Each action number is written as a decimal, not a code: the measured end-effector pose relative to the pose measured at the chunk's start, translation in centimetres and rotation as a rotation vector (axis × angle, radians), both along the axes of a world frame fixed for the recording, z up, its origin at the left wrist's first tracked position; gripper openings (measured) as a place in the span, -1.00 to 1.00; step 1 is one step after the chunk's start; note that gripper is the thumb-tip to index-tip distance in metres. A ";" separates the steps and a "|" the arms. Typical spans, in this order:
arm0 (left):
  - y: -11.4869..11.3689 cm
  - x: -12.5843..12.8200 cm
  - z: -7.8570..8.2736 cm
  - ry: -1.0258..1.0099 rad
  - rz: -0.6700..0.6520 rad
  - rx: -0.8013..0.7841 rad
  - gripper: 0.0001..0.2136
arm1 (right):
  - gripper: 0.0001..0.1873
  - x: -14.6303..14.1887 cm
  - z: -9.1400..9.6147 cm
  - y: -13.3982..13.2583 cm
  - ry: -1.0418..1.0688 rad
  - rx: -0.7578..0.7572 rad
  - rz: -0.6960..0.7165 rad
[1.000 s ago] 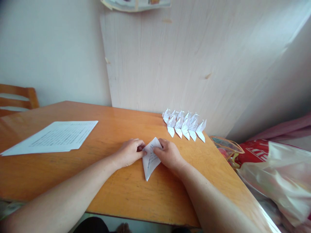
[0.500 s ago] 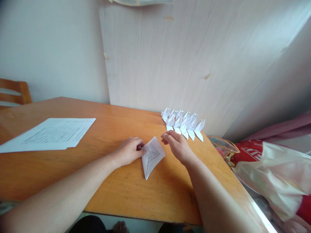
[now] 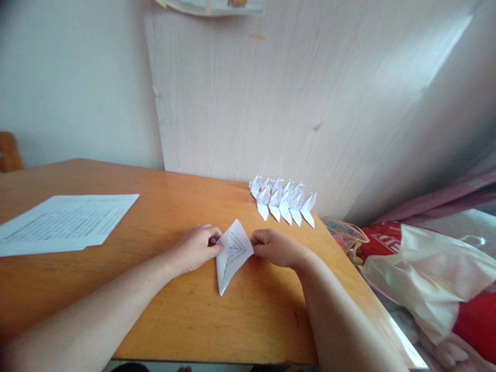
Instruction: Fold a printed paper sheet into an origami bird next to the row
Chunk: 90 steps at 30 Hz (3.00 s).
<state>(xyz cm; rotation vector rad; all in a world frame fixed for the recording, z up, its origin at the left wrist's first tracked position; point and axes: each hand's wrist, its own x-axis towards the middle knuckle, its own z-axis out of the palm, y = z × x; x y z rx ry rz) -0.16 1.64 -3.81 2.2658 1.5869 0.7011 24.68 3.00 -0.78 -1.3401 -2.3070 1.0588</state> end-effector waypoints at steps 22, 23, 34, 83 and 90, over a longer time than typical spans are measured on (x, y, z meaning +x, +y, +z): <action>0.1 0.0 -0.1 0.033 0.000 0.035 -0.88 | -0.80 -0.7 0.2 -0.3 0.129 -0.089 0.112; 0.1 0.0 -0.1 0.036 0.002 0.036 -0.88 | -0.80 -0.8 0.1 -0.3 0.134 -0.087 0.119; 0.1 0.1 -0.5 0.057 0.016 0.071 -0.90 | -0.91 -1.2 -1.1 0.3 -0.074 0.122 -0.038; -1.6 0.9 0.8 0.140 -0.148 0.141 -0.74 | -0.52 -3.5 -1.9 0.2 -0.233 0.285 -0.366; -1.5 0.8 0.7 0.128 -0.196 0.172 -0.78 | -0.53 -3.9 -1.4 -0.1 -0.360 0.309 -0.407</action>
